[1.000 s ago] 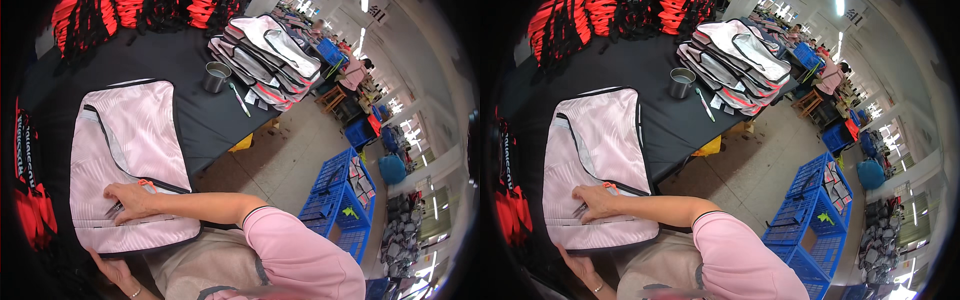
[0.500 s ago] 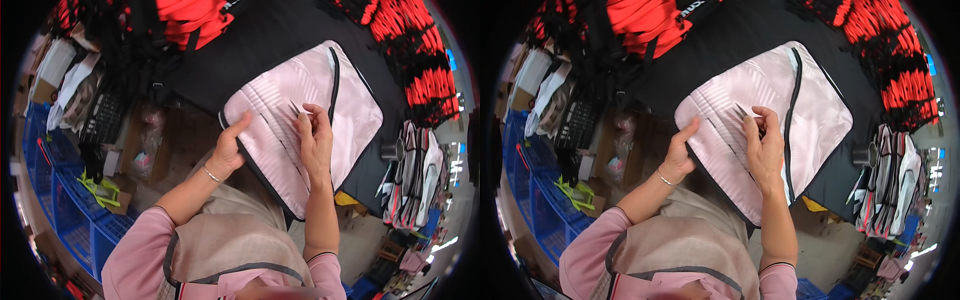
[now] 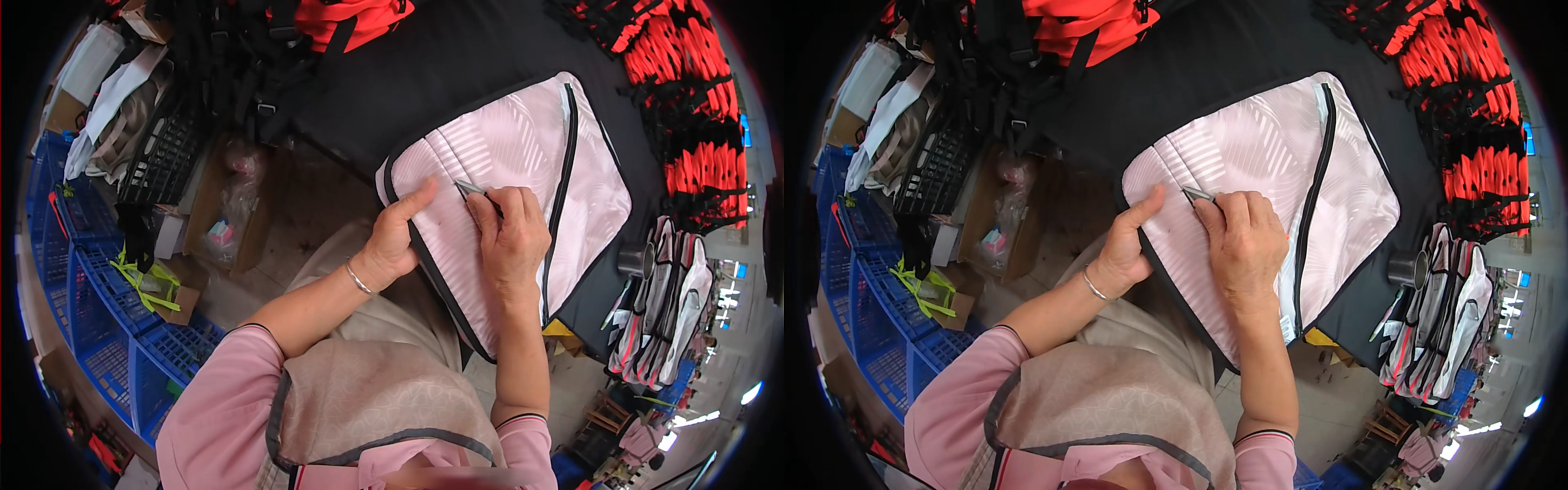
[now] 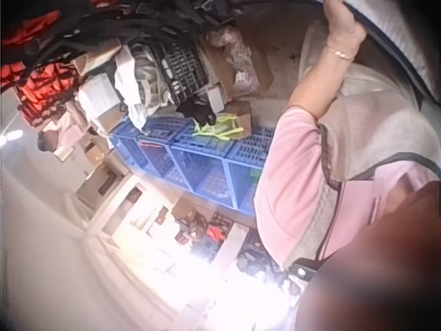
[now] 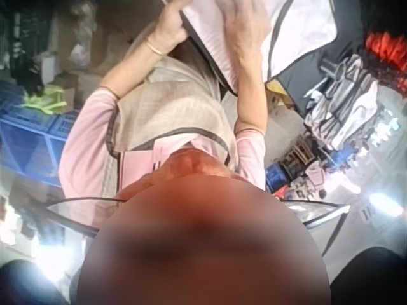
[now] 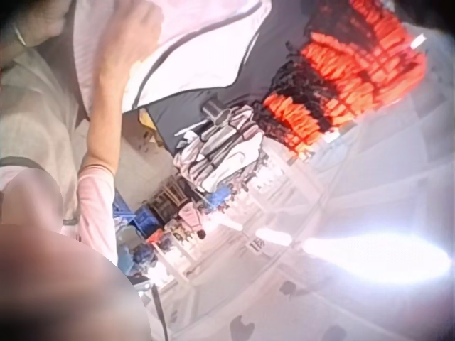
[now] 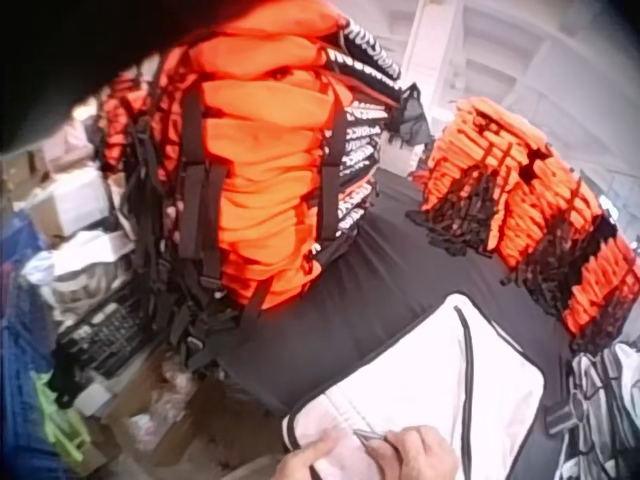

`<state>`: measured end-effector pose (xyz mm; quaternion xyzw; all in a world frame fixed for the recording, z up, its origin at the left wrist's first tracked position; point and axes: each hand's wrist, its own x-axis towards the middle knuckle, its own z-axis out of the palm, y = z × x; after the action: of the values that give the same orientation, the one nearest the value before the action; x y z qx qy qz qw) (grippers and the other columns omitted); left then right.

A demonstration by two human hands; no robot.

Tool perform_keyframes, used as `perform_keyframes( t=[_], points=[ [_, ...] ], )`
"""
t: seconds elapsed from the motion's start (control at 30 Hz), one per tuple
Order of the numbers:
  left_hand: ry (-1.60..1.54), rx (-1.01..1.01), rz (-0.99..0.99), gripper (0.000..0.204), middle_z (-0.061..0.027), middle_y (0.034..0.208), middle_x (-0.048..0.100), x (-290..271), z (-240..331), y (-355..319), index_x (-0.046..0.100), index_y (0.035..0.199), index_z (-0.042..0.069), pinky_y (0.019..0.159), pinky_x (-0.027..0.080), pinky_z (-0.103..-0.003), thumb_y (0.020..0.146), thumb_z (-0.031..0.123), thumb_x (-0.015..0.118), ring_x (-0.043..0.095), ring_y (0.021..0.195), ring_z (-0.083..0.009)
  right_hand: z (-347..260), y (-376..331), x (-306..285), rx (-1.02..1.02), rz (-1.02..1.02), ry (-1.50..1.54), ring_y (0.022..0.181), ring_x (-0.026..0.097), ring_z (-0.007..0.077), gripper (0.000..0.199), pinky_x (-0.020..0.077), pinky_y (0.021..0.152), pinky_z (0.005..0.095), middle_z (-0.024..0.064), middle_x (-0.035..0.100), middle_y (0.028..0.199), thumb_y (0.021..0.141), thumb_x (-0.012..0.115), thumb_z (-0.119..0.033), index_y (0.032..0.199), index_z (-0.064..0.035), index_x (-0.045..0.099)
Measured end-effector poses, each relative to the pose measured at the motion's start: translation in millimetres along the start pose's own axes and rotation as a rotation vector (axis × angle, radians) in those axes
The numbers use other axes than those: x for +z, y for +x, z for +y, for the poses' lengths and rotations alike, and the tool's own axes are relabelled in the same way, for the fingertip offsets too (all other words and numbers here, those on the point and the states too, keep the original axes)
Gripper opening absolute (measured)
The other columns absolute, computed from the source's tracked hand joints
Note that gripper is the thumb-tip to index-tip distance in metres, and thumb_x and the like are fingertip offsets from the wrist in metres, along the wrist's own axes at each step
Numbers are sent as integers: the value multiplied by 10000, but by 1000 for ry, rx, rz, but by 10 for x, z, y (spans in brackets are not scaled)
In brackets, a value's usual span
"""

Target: The recorder is assembling and cleaning backpacks at a manufacturing workbench, using a toothbrush to clean edges and a small tool to trim excess material.

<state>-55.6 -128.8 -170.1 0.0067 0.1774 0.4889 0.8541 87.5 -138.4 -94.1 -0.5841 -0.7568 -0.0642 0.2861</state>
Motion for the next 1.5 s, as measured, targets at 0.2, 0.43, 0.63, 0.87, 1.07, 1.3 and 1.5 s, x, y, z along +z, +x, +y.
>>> perform_keyframes(
  t=[0.2,0.43,0.63,0.87,1.07,1.3,1.5],
  points=[
    [12,-4,0,409,-84,1155,647,-6,-30,4,588,1217,16,939,498,-347,933,303,656,619,1058,-194,-15,-6,9,78,13,95,677,593,266,192,465,599,365,74,600,780,777,781,-177,825,-74,627],
    [35,13,42,413,-89,1156,647,55,-26,-12,586,1221,15,935,497,-342,937,308,651,620,1056,-192,-27,-33,18,66,17,-17,657,588,247,202,457,560,353,58,591,761,776,784,-183,829,-75,623],
    [33,30,21,416,-85,1169,643,43,-45,-6,582,1230,17,943,491,-337,942,310,645,616,1062,-189,-39,-65,33,81,38,14,661,597,244,211,459,552,353,59,593,762,764,795,-182,822,-70,624],
    [40,17,9,429,-79,1182,636,6,-64,-6,573,1244,20,950,486,-336,941,314,647,609,1073,-184,-39,-75,8,108,54,63,645,596,249,196,462,555,356,62,595,755,763,794,-174,772,-75,625],
    [59,32,-2,444,-74,1196,626,-22,-74,11,558,1269,21,955,483,-334,946,313,642,598,1090,-178,-35,-24,-34,522,-32,468,742,640,253,270,506,665,328,112,619,844,797,784,-159,961,-22,619],
    [135,49,28,449,-39,1245,584,-51,-236,-69,518,1316,48,978,453,-310,949,270,651,552,1134,-138,296,327,239,640,-9,216,826,632,270,380,501,772,361,175,654,933,862,713,-270,1111,2,619],
    [329,213,20,418,-19,1205,612,-101,-294,-81,557,1280,44,973,439,-283,923,217,689,559,1096,-111,-144,256,62,194,-36,104,771,624,261,206,493,647,349,85,618,821,839,733,-231,872,-57,628]
  ],
)
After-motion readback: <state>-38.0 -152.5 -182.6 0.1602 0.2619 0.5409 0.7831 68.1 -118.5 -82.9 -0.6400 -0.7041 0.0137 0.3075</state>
